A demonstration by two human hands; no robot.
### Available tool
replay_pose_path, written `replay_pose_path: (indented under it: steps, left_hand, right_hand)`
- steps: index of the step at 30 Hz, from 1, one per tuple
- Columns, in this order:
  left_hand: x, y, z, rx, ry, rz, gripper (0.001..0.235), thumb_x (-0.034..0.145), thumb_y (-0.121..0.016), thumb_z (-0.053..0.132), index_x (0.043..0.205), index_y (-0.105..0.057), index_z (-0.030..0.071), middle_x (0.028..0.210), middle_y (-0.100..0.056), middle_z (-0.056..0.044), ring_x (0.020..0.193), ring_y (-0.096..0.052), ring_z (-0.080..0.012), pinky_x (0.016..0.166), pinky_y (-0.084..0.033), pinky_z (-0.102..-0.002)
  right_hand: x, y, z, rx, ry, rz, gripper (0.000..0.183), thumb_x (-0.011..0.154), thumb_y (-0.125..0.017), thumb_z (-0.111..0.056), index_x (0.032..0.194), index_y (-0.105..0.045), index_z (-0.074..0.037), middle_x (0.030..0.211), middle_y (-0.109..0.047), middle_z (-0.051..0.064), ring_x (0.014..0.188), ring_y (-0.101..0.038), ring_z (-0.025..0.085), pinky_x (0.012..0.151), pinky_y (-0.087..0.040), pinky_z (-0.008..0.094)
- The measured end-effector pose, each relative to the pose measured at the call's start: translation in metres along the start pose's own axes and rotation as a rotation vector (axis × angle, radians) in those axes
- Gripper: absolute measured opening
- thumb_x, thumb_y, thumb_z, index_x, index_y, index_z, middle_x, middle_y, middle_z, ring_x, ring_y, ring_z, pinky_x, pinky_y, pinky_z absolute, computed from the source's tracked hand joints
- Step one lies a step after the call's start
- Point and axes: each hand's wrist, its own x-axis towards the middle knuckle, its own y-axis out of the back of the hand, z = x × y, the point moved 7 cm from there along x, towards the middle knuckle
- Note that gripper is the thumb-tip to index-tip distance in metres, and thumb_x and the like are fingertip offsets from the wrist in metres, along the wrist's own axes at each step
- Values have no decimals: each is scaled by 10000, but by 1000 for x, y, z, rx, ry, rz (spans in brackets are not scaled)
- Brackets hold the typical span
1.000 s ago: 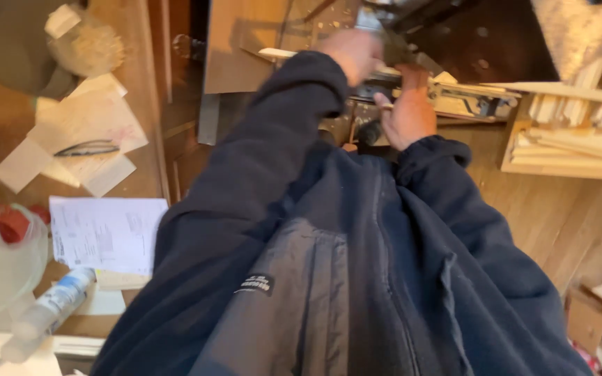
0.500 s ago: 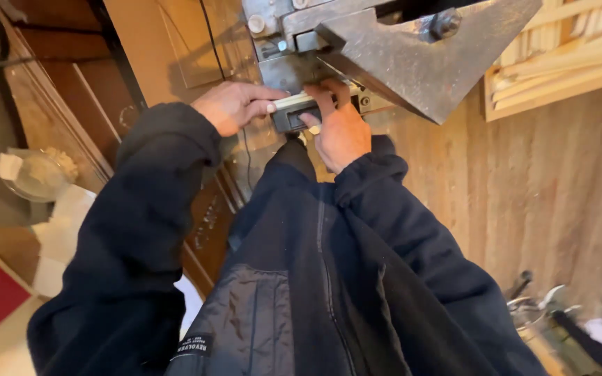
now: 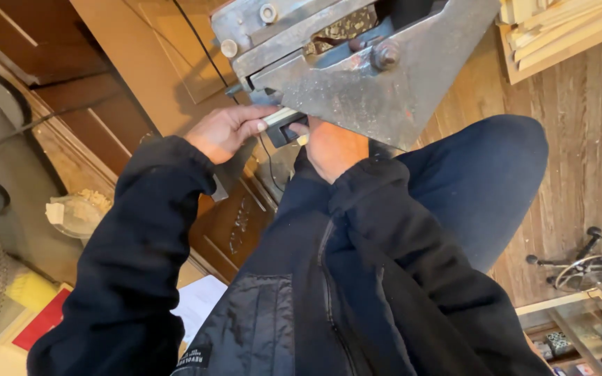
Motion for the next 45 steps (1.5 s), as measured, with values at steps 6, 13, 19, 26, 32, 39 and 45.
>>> replay_pose_path:
  steps: [6,13,19,26,32,39,45]
  left_hand:
    - [-2,6,7,112,-88,45,374,1049,-545,224,1412,-626,183,1183,-737,-137,1037,-686,-320,835,-521,-438]
    - [-4,5,11,60,-13,53,374,1037,-535,257,1397,-617,198,1130,-740,-127,989,-717,-329,856,-540,-440]
    - [-4,8,7,117,-101,110,364,1043,-537,260,1387,-634,193,1201,-726,-139,1079,-668,-379,873,-511,-476]
    - [-14,12,6,113,-6,60,390,1036,-510,287,1402,-630,225,1144,-746,-120,1010,-709,-335,871,-528,-452]
    - [-16,12,0,140,22,46,407,1027,-512,277,1413,-626,218,1102,-749,-136,970,-718,-322,857,-543,-441]
    - [-20,12,1,187,-138,122,390,1041,-509,244,1405,-632,174,1201,-726,-157,1046,-684,-378,905,-528,-471]
    - [-18,10,8,210,-137,131,396,1031,-507,234,1403,-627,168,1165,-733,-154,1054,-687,-369,925,-520,-473]
  right_hand:
    - [4,-4,-5,-99,36,70,479,886,-750,-299,1281,-657,-44,1251,-671,203,1156,-615,419,974,-469,508]
    - [1,-13,-1,-89,18,-8,539,905,-750,-349,1345,-601,-76,1231,-661,193,1120,-631,412,892,-509,520]
    - [5,-17,1,-59,-105,-117,577,909,-750,-359,1388,-550,-108,1238,-639,194,1078,-621,424,789,-512,543]
    - [1,-10,-1,17,-23,-37,535,903,-767,-279,1354,-559,-82,1277,-621,185,1126,-619,409,857,-524,493]
    - [1,-5,-1,33,15,-33,533,901,-780,-265,1346,-563,-68,1275,-607,190,1135,-616,407,886,-522,472]
    - [0,-4,-2,50,70,-16,525,903,-778,-253,1339,-560,-55,1315,-590,194,1154,-618,408,905,-524,467]
    - [2,-5,4,45,35,-61,530,912,-788,-258,1350,-560,-67,1361,-564,188,1147,-619,421,895,-522,481]
